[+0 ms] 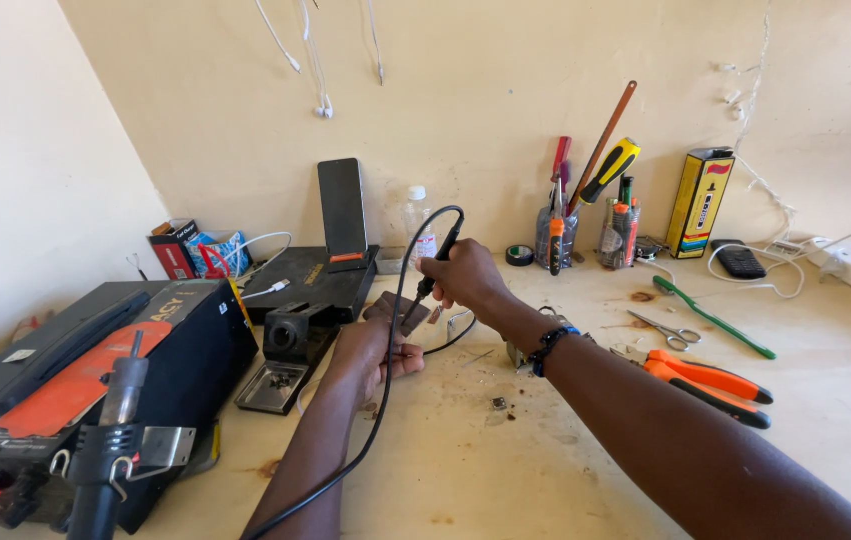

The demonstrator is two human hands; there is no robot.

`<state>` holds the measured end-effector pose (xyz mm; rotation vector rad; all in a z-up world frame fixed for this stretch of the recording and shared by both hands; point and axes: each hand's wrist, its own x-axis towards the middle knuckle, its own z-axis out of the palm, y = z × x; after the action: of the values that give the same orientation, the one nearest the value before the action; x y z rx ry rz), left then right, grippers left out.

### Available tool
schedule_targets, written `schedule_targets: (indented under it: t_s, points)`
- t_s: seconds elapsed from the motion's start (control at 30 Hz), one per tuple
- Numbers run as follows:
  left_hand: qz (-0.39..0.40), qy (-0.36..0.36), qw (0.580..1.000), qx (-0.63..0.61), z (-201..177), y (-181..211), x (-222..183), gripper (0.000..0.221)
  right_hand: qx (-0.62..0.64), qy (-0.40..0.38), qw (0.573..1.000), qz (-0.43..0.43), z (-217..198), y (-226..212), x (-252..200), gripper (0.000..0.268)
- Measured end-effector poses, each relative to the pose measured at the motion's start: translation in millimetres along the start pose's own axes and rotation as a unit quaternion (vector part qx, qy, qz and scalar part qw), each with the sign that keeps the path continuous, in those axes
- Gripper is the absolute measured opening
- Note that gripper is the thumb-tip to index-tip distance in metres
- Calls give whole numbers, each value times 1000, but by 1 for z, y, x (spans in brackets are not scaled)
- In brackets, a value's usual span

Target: Soldering wires to the terminals of a small transformer on a repair bench.

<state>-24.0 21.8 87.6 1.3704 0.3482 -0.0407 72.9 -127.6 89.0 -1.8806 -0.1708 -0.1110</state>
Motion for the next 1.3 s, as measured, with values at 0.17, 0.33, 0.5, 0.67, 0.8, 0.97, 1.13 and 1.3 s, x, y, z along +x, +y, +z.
schedule_targets:
  t_s: [0.17, 0.33, 0.5, 0.67, 0.8, 0.97, 1.13, 1.3]
  points:
    - [3, 4, 1000, 6, -11, -28, 48, 23, -63, 9, 997, -40, 3, -5, 4, 32]
    - [14, 7, 1000, 2, -8, -22, 39, 24, -81, -1, 996, -41, 4, -9, 4, 32]
    - [3, 19, 1000, 13, -4, -19, 30, 24, -163, -27, 986, -32, 9, -7, 9, 34]
    - [6, 16, 1000, 8, -5, -27, 46, 23, -50, 6, 998, 28, 5, -6, 4, 21]
    - [11, 23, 1000, 10, -4, -17, 30, 29, 19, 47, 998, 36, 2, -8, 6, 20]
    - [16, 22, 1000, 5, -1, -21, 29, 33, 5, 43, 998, 42, 1, -1, 6, 26]
    - [26, 19, 999, 8, 0, -21, 27, 39, -138, 69, 988, 0, -8, 12, 17, 29]
    - [18, -33, 999, 15, -13, -43, 66, 41, 57, 128, 988, -56, -40, -17, -18, 24]
